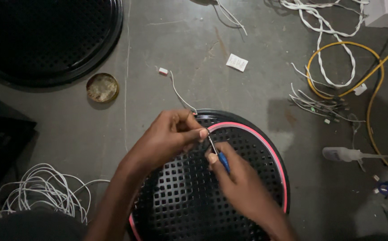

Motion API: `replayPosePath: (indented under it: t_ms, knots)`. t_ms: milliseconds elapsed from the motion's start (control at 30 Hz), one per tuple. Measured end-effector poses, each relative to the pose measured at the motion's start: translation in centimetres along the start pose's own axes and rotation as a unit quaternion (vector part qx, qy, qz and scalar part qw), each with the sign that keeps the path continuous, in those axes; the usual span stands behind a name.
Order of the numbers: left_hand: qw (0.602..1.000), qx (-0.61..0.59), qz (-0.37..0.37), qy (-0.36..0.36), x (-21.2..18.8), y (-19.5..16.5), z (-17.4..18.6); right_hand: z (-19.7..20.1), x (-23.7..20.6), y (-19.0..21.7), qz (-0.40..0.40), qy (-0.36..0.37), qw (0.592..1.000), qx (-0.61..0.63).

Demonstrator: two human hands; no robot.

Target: The person applies glue to a black perforated circular tray and presses a pink LED strip along its edge. They use pliers to cut the strip and continue gluing it around the perimeter.

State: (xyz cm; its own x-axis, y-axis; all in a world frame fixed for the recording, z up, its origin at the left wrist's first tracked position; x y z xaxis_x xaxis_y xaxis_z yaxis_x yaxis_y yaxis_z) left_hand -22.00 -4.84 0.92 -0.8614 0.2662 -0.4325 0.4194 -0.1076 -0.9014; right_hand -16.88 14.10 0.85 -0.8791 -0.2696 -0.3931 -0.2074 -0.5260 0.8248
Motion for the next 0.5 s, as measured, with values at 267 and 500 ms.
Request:
replayPosePath:
  t_ms: [267,500]
  knots:
    - [0.997,-0.056,0.01,0.06,-0.15,-0.37,0.2,0.69,0.63,-0.72,-0.004,0.078,0.997,0.006]
    - [0.999,0.009,0.032,0.036,0.24,-0.36,0.28,0.56,0.6,-0.97,-0.014,0.075,0.996,0.046]
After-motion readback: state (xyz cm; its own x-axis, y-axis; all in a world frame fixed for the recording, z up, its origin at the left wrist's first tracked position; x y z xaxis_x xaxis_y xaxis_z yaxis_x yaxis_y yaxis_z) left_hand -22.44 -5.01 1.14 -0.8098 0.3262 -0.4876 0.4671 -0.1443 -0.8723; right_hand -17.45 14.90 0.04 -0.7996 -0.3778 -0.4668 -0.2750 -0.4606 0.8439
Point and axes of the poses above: each hand's wrist, its own x-axis towards the middle knuckle, its own z-axis out of the back of the hand, y = z × x, the point moved 2 cm from there along x, towards the middle knuckle, and after that the axes turned 2 degrees about z, right-handed, at the moved point
